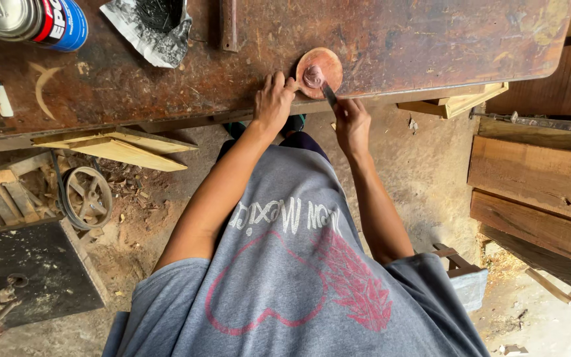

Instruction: The person mixes a white paste with red paint in a wooden scoop using a putty knife, then applies the mixture to the edge of a wooden plank. The person works at a cluttered workbench in a workshop.

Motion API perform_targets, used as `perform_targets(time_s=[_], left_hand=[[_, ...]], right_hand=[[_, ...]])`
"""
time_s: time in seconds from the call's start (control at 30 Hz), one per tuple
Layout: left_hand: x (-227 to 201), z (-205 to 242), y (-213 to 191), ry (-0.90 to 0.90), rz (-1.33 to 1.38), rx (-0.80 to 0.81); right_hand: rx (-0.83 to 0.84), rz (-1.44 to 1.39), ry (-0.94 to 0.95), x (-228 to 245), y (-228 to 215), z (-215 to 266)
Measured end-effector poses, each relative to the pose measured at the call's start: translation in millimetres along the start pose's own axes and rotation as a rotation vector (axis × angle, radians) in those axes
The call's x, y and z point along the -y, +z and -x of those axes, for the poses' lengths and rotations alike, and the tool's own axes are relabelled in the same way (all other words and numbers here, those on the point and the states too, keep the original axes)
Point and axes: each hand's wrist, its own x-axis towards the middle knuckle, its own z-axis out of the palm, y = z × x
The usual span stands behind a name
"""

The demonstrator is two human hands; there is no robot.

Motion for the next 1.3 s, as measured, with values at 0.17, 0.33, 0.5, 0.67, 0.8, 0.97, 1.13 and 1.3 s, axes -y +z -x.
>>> perform_targets(time_s=[0.17,0.33,0.5,0.67,0.8,0.97,1.13,1.3], left_hand=[[-3,4,0,0.005,0.055,-0.006],[3,-2,-1,0.039,0.046,-0.032],[5,-3,2,0.032,0.047,-0.011],[13,0,7,0.064,0.065,-0.061],[17,3,15,0.019,0.061,-0.035],[16,1,16,0.012,0.062,-0.021],[9,-2,7,-0.013,0.086,-0.048],[1,4,6,-0.041,0.064,-0.037]], right_hand=[[-0.12,0.088,0.027,-2,-3,9],[-0.096,0.076,0.125,20,24,24],[-0.092,0.056,0.102,36,33,30],[-0.086,0.019,0.04,58,41,21],[0.138,-0.087,0.4,67,19,12],[0.032,0.377,-0.032,48,-32,-13],[0.25,0.484,-0.145,51,-32,-28],[0.338,0.564,-0.15,57,-47,-45]])
